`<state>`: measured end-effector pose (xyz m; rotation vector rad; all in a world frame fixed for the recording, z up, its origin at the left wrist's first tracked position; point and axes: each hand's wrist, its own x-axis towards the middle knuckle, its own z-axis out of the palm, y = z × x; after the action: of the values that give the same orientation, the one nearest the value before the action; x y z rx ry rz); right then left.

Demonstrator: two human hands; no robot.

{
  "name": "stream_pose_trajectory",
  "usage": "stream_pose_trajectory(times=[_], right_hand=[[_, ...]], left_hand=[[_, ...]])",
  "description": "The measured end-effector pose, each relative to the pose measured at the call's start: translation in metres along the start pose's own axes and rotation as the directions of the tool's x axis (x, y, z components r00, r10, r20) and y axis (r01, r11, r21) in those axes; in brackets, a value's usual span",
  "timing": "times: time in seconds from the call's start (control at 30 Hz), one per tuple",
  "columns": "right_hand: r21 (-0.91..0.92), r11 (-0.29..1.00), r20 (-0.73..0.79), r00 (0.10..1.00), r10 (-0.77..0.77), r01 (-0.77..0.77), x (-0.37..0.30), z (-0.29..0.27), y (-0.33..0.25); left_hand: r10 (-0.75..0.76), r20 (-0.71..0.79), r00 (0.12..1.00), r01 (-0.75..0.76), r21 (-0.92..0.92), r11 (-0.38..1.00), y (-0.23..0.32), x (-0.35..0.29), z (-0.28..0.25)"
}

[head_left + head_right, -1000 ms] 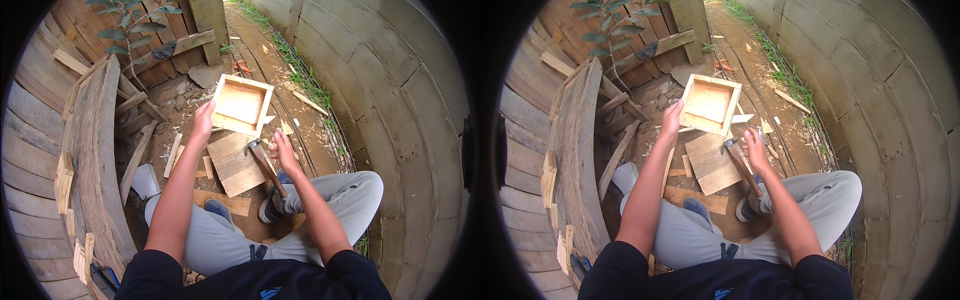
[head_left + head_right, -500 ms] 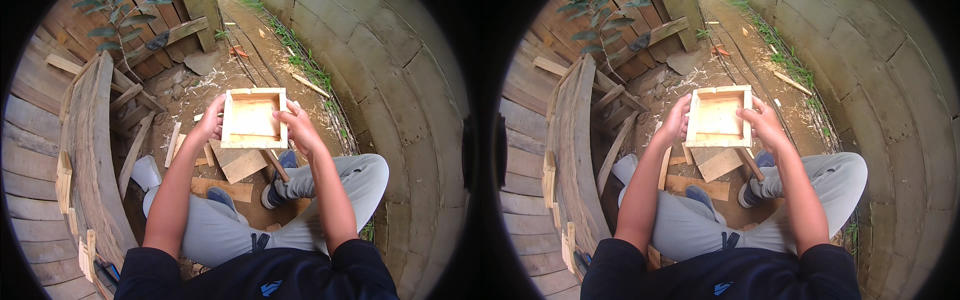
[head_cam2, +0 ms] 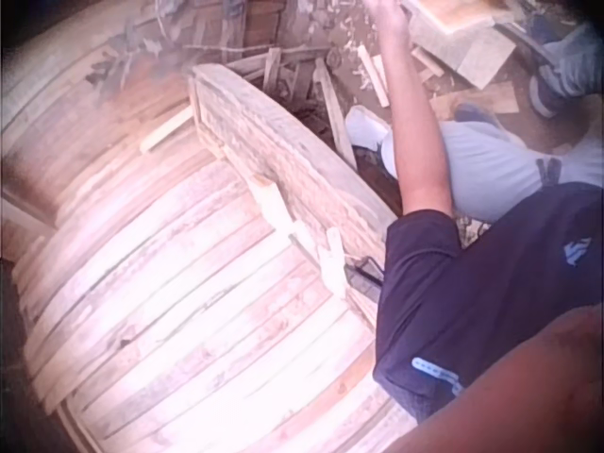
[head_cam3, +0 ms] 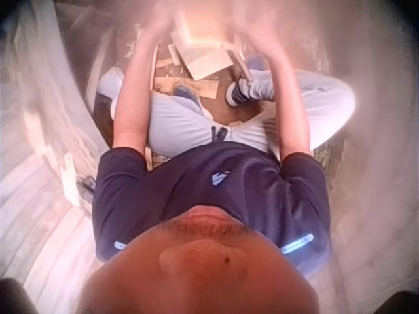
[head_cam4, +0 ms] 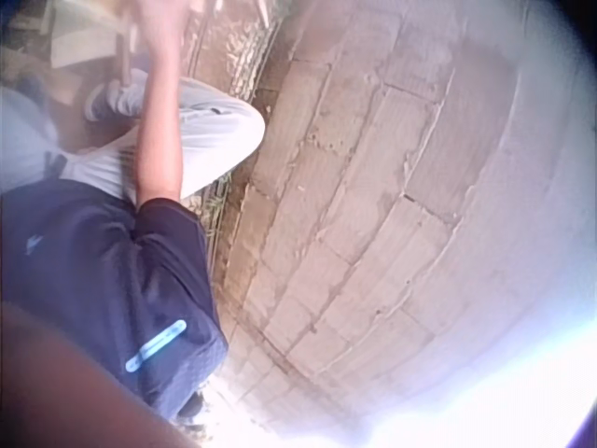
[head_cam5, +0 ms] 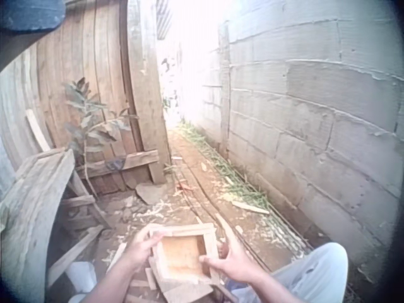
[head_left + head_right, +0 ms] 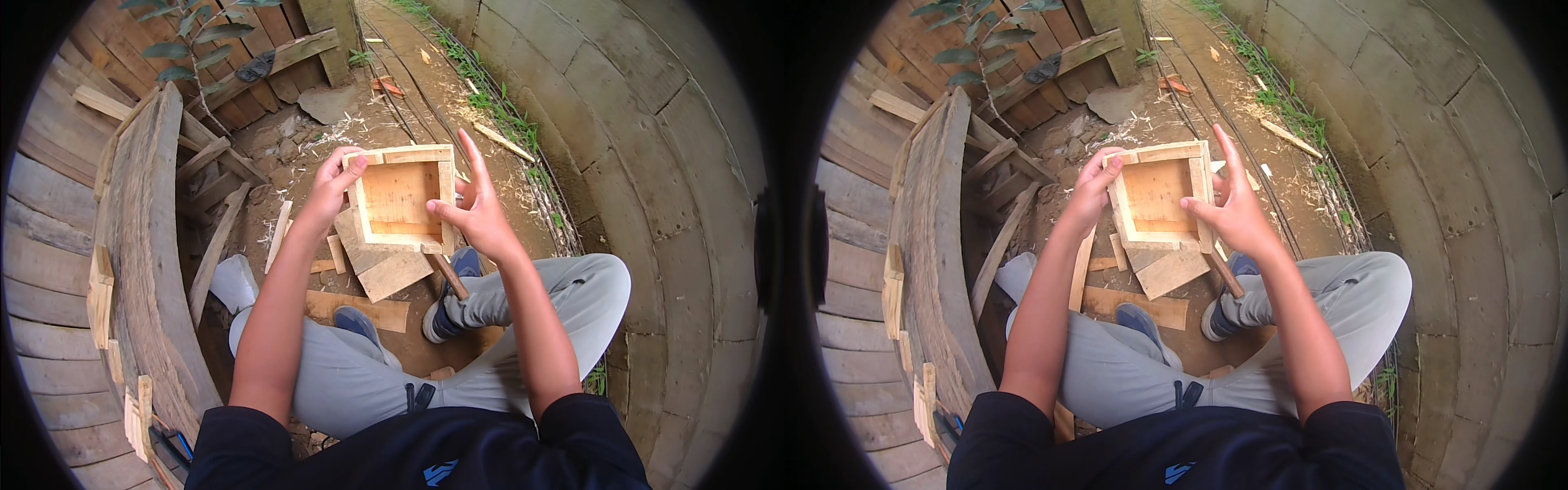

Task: The person assembles a small wooden box by hammering nails into pre-cut wooden pieces. They repeatedly position the pieces and strike them with a hammer to join the frame.

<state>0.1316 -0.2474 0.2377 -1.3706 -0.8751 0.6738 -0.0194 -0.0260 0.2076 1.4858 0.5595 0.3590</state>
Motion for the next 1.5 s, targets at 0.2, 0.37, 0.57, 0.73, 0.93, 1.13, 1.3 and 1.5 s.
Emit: stream_pose_trajectory(times=[0.2,0.37,0.57,0.73,0.93,1.13,1.3,1.5], right_hand=[[0.207,0.973,0.056,0.994,0.090,-0.099,-0.007,0.005,-0.019],[0.180,0.983,0.109,0.994,0.017,-0.037,-0.002,-0.002,-0.003],[0.177,0.979,0.188,0.980,0.064,-0.098,-0.003,-0.006,0.017],[0.121,0.977,0.227,0.963,0.147,-0.178,-0.005,0.007,0.058],[-0.749,0.494,-0.130,0.829,0.544,-0.441,-0.027,-0.003,0.161],[-0.734,0.330,-0.219,0.667,0.712,-0.594,-0.079,-0.016,0.231],[-0.783,0.361,-0.229,0.774,0.590,-0.507,-0.051,-0.007,0.162],[-0.037,0.590,-0.269,0.577,0.771,-0.806,-0.044,-0.009,0.092]], left_hand=[[0.069,0.020,0.997,-0.068,-0.029,0.997,0.018,-0.009,-0.001],[0.155,0.169,0.973,-0.161,0.019,0.987,0.034,-0.015,-0.013],[0.034,0.285,0.958,-0.176,0.490,0.854,0.059,-0.028,0.003],[-0.003,0.232,0.973,-0.141,0.602,0.786,0.034,-0.026,0.008],[0.051,-0.114,0.992,0.057,0.774,0.630,-0.013,0.003,-0.019],[0.043,-0.284,0.958,0.218,0.816,0.535,-0.050,0.029,0.007],[-0.013,-0.219,0.976,0.192,0.822,0.536,-0.073,0.022,0.009],[0.083,-0.132,0.988,0.064,0.826,0.560,-0.099,0.034,0.017]])
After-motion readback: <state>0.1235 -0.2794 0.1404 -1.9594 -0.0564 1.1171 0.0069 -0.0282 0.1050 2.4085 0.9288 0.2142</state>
